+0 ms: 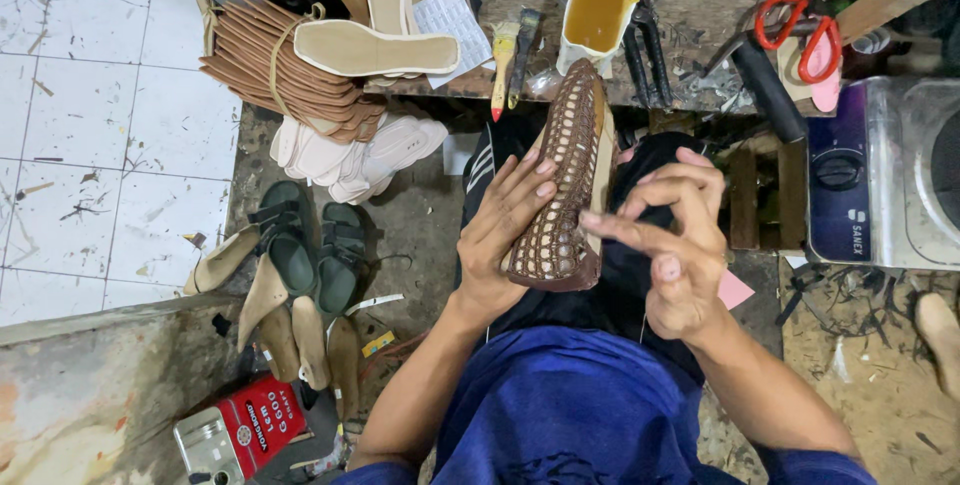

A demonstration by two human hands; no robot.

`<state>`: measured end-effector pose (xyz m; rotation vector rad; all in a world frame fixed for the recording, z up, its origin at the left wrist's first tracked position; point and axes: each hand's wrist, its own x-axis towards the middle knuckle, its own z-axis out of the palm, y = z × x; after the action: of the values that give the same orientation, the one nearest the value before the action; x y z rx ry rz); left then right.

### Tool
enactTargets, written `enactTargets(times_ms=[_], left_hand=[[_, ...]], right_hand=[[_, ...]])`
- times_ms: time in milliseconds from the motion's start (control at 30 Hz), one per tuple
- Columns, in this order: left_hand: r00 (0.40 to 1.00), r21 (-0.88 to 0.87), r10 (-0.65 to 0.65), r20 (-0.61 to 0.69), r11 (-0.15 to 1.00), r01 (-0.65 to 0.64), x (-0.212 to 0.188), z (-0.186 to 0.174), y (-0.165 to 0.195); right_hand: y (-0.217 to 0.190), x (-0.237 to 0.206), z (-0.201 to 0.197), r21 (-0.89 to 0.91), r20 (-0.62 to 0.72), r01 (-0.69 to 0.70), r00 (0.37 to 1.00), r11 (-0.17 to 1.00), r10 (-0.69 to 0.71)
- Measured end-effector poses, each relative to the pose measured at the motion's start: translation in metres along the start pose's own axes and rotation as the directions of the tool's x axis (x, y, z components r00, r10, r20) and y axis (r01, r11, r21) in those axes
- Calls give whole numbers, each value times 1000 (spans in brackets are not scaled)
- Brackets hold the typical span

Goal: The person applies a yellowish liquid to the sole of a brown patterned shoe using their fingers. They repeatedly dip their fingers into a container and spread the liquid across the sole surface. The person handles two shoes in total, placing the first on a shelf and then working on the second.

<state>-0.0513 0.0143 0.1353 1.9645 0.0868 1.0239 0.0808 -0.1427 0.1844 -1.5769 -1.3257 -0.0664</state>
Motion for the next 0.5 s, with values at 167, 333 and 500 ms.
enactTargets(times_ms=[167, 333, 500], left_hand=[[1000, -2, -7, -4, 1000, 7, 0, 1, 0], [1000, -16, -20, 9, 1000, 20, 0, 0, 0], [999, -27, -45, 21, 999, 45, 1, -2, 2]], right_hand=[[-3, 1, -2, -45, 21, 43, 999, 998, -42], [-2, 3, -3, -15, 81, -31, 996, 999, 33], [1, 1, -3, 43, 104, -4, 995, 999, -1]])
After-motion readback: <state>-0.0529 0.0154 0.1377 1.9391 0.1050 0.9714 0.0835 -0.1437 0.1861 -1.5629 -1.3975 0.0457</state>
